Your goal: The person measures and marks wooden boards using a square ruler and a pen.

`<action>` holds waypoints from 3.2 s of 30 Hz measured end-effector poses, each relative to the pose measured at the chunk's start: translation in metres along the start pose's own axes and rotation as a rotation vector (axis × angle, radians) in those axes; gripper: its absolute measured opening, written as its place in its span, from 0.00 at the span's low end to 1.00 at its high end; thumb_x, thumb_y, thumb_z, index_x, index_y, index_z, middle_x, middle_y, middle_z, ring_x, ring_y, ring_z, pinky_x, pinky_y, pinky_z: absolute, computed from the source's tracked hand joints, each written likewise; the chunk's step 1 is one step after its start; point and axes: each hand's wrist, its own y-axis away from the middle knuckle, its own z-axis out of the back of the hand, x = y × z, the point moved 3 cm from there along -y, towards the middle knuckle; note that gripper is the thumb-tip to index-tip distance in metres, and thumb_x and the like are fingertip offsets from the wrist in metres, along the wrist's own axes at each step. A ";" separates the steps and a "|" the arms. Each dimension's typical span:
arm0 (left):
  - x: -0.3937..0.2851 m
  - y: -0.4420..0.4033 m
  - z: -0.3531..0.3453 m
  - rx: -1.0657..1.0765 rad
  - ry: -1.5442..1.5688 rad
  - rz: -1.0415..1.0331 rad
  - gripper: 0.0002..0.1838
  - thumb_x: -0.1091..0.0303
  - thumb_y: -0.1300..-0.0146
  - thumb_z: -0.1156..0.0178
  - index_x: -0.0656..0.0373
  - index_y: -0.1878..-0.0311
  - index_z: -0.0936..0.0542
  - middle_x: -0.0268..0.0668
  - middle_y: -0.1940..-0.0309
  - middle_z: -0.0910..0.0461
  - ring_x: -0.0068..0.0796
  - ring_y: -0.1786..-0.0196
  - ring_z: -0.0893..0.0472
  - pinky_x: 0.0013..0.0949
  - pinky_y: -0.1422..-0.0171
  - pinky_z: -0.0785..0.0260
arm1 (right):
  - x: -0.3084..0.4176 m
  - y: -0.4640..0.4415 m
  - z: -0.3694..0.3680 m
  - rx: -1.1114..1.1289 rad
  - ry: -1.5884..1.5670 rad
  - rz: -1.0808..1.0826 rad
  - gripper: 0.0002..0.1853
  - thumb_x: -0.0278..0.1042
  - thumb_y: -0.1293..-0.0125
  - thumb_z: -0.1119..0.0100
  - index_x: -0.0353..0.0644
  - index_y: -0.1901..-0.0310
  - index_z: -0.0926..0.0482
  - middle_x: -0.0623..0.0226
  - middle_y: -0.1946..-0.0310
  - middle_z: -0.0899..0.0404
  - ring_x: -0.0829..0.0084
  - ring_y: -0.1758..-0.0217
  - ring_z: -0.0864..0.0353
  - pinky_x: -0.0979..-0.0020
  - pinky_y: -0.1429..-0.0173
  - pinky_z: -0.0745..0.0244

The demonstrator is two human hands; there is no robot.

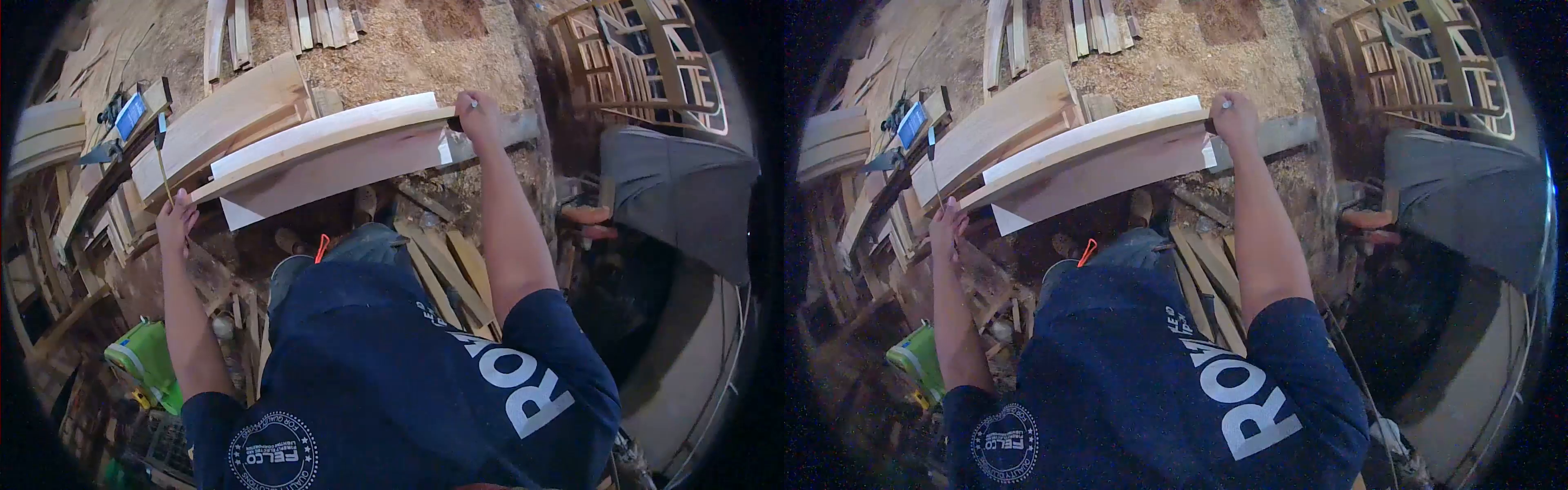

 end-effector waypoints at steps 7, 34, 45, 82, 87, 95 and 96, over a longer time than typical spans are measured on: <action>-0.006 0.002 -0.004 0.023 0.030 0.021 0.30 0.48 0.34 0.28 0.60 0.38 0.20 0.37 0.50 0.16 0.31 0.48 0.14 0.36 0.42 0.20 | -0.020 0.032 0.004 -0.116 -0.562 -0.351 0.23 0.54 0.20 0.53 0.44 0.39 0.25 0.59 0.48 0.17 0.62 0.55 0.16 0.62 0.55 0.19; -0.038 -0.040 0.022 0.382 -0.638 -0.493 0.40 0.30 0.49 0.26 0.65 0.58 0.15 0.38 0.75 0.17 0.30 0.70 0.17 0.36 0.58 0.23 | 0.248 0.304 -0.382 0.591 -0.449 0.172 0.14 0.32 0.35 0.35 0.39 0.49 0.16 0.54 0.55 0.12 0.53 0.51 0.11 0.60 0.45 0.19; -0.039 -0.037 0.024 0.420 -0.605 -0.428 0.39 0.31 0.50 0.25 0.64 0.57 0.15 0.38 0.75 0.18 0.30 0.70 0.19 0.36 0.58 0.25 | 0.248 0.305 -0.407 0.337 -0.376 0.471 0.12 0.26 0.33 0.35 0.35 0.49 0.16 0.60 0.56 0.12 0.70 0.53 0.12 0.67 0.46 0.18; -0.035 -0.033 0.024 0.375 -0.576 -0.414 0.34 0.33 0.47 0.25 0.61 0.69 0.18 0.33 0.79 0.20 0.24 0.74 0.21 0.32 0.63 0.27 | 0.249 0.301 -0.413 0.339 -0.370 0.453 0.12 0.24 0.36 0.35 0.37 0.51 0.14 0.56 0.57 0.10 0.63 0.53 0.09 0.65 0.47 0.16; -0.034 -0.035 0.024 0.366 -0.592 -0.432 0.34 0.33 0.47 0.25 0.62 0.68 0.18 0.33 0.79 0.20 0.24 0.74 0.22 0.32 0.64 0.27 | 0.257 0.301 -0.405 0.351 -0.337 0.469 0.12 0.24 0.36 0.35 0.37 0.51 0.14 0.57 0.55 0.11 0.65 0.52 0.09 0.64 0.46 0.16; -0.031 -0.037 0.024 0.372 -0.574 -0.439 0.34 0.34 0.47 0.25 0.62 0.67 0.18 0.33 0.78 0.19 0.23 0.73 0.22 0.32 0.64 0.28 | 0.250 0.302 -0.412 0.369 -0.412 0.421 0.15 0.24 0.37 0.35 0.37 0.48 0.14 0.55 0.53 0.11 0.62 0.50 0.10 0.63 0.44 0.16; -0.031 -0.038 0.024 0.367 -0.575 -0.437 0.34 0.34 0.47 0.25 0.62 0.67 0.18 0.33 0.77 0.19 0.23 0.73 0.22 0.31 0.64 0.28 | 0.254 0.302 -0.408 0.372 -0.403 0.419 0.15 0.24 0.38 0.35 0.37 0.48 0.14 0.55 0.53 0.11 0.62 0.50 0.10 0.62 0.44 0.16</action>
